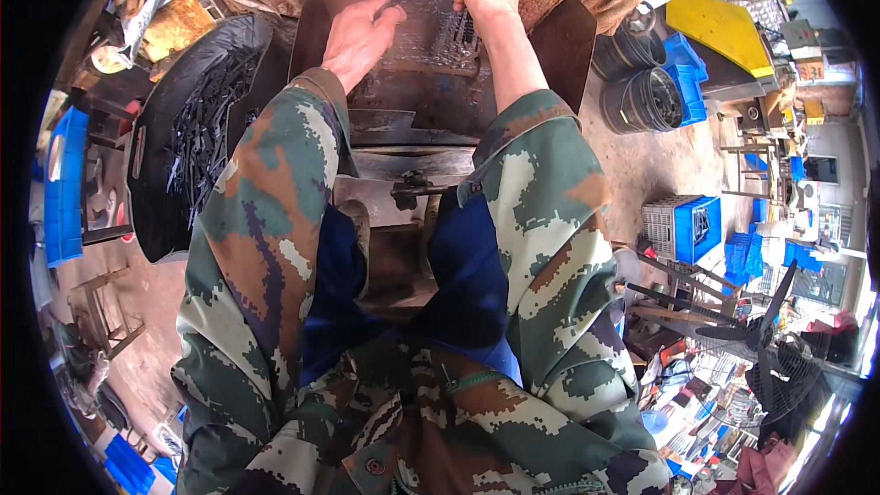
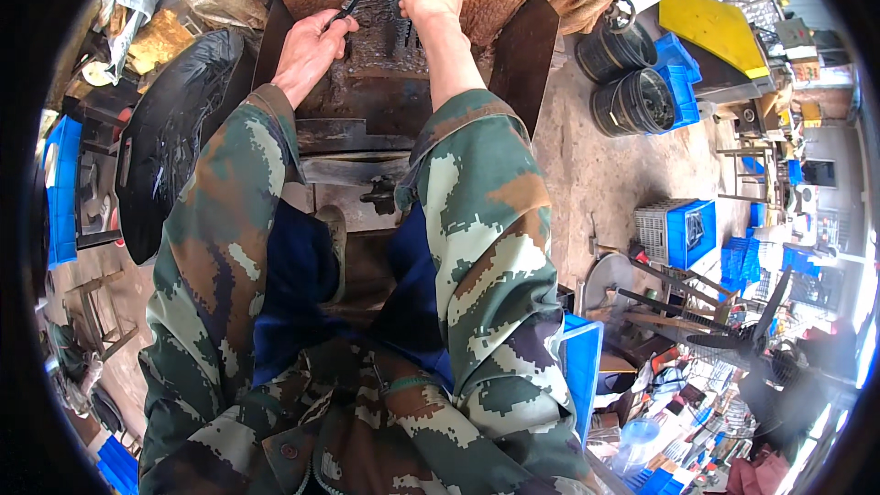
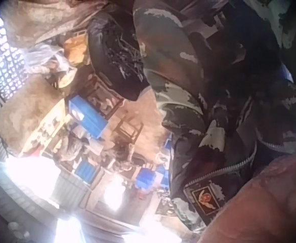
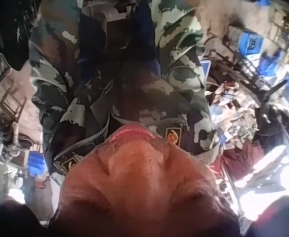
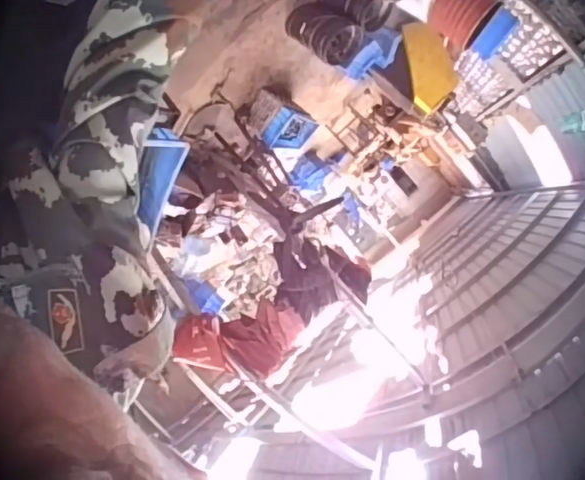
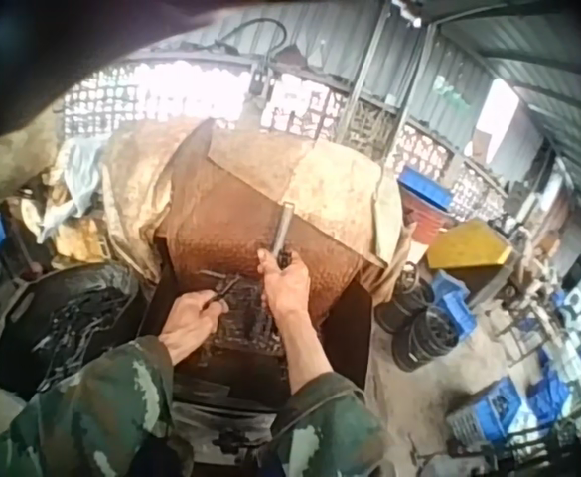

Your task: Processing and sorting metal components at a workbench in a fabrication setting.

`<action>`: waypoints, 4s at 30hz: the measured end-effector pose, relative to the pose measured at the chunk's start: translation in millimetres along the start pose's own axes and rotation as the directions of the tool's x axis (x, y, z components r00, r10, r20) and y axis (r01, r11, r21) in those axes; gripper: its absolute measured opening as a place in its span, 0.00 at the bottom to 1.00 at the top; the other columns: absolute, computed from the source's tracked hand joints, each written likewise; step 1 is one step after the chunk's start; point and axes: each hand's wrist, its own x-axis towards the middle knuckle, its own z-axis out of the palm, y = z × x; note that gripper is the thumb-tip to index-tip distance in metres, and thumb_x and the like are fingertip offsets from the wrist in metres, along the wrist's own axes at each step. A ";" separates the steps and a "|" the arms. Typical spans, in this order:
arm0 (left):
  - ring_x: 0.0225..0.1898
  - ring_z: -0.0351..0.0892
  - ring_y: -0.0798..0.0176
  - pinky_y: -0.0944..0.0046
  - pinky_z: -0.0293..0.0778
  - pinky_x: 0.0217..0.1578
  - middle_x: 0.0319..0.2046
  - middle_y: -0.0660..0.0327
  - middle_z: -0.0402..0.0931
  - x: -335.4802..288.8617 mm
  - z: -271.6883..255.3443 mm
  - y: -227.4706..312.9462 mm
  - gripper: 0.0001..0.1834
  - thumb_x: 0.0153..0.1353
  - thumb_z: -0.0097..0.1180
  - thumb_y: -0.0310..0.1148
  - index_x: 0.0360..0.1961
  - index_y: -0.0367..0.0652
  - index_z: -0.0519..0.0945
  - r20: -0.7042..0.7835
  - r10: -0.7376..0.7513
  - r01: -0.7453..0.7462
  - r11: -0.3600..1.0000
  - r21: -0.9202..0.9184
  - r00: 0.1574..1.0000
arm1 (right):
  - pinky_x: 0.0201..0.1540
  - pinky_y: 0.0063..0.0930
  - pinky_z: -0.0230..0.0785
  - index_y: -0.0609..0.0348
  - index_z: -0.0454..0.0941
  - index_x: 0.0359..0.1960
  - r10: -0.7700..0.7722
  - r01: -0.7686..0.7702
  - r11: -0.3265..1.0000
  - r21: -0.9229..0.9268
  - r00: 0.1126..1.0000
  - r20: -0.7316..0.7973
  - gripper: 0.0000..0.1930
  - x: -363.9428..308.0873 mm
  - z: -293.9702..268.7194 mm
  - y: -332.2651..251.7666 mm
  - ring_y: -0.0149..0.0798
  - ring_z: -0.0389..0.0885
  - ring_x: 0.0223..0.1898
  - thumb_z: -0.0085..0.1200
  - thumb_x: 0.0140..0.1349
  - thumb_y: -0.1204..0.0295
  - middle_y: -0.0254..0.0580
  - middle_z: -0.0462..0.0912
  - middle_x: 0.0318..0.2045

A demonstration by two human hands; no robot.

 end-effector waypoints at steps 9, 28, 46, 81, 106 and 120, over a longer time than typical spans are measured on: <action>0.24 0.68 0.72 0.68 0.66 0.28 0.19 0.67 0.70 -1.5 -0.6 4.3 0.14 0.66 0.49 0.36 0.39 0.37 0.81 -0.007 -0.015 0.015 1.000 -0.014 1.000 | 0.13 0.29 0.64 0.60 0.74 0.32 -0.006 0.005 0.999 -0.032 1.000 -0.008 0.16 -0.5 -0.6 -1.1 0.31 0.70 0.11 0.62 0.61 0.60 0.36 0.79 0.19; 0.25 0.67 0.75 0.72 0.64 0.31 0.20 0.69 0.71 14.4 -30.9 5.6 0.13 0.65 0.51 0.37 0.39 0.39 0.83 -0.177 0.049 -0.080 0.981 -0.176 0.983 | 0.14 0.25 0.61 0.64 0.77 0.37 0.153 -0.188 0.980 0.058 0.912 0.381 0.13 -44.7 -61.4 5.1 0.28 0.67 0.11 0.65 0.58 0.68 0.36 0.76 0.17; 0.22 0.71 0.63 0.60 0.70 0.30 0.21 0.58 0.77 2.3 -19.6 -2.7 0.15 0.61 0.57 0.37 0.39 0.35 0.83 0.260 0.267 -0.344 0.880 0.326 0.928 | 0.44 0.40 0.77 0.55 0.75 0.48 -0.104 0.664 0.574 -0.479 0.640 0.761 0.20 -172.7 -93.7 29.5 0.50 0.81 0.45 0.57 0.52 0.80 0.38 0.79 0.50; 0.17 0.57 0.81 0.76 0.53 0.17 0.27 0.66 0.78 -33.4 -9.1 68.7 0.17 0.68 0.52 0.40 0.44 0.35 0.81 0.474 0.135 0.130 0.865 -0.484 0.870 | 0.14 0.27 0.65 0.64 0.76 0.33 0.044 -0.077 0.820 0.568 0.996 0.072 0.04 -99.4 -51.8 -0.5 0.28 0.68 0.12 0.57 0.63 0.76 0.40 0.79 0.23; 0.45 0.77 0.55 0.60 0.70 0.49 0.41 0.52 0.80 12.4 -6.8 -28.3 0.15 0.59 0.51 0.28 0.46 0.36 0.81 0.499 0.113 -0.179 0.980 0.087 0.859 | 0.16 0.30 0.69 0.64 0.72 0.37 0.056 -0.080 0.844 0.530 0.996 0.062 0.08 -105.3 -64.5 5.9 0.32 0.73 0.13 0.56 0.65 0.72 0.43 0.78 0.25; 0.46 0.79 0.53 0.60 0.72 0.48 0.42 0.52 0.79 1.7 -6.2 21.5 0.15 0.60 0.54 0.32 0.46 0.34 0.81 0.461 0.117 -0.348 0.820 0.455 0.880 | 0.36 0.43 0.81 0.61 0.73 0.39 0.251 -0.236 0.670 0.704 0.964 0.085 0.07 -85.6 -75.7 4.6 0.42 0.81 0.30 0.52 0.67 0.70 0.43 0.77 0.29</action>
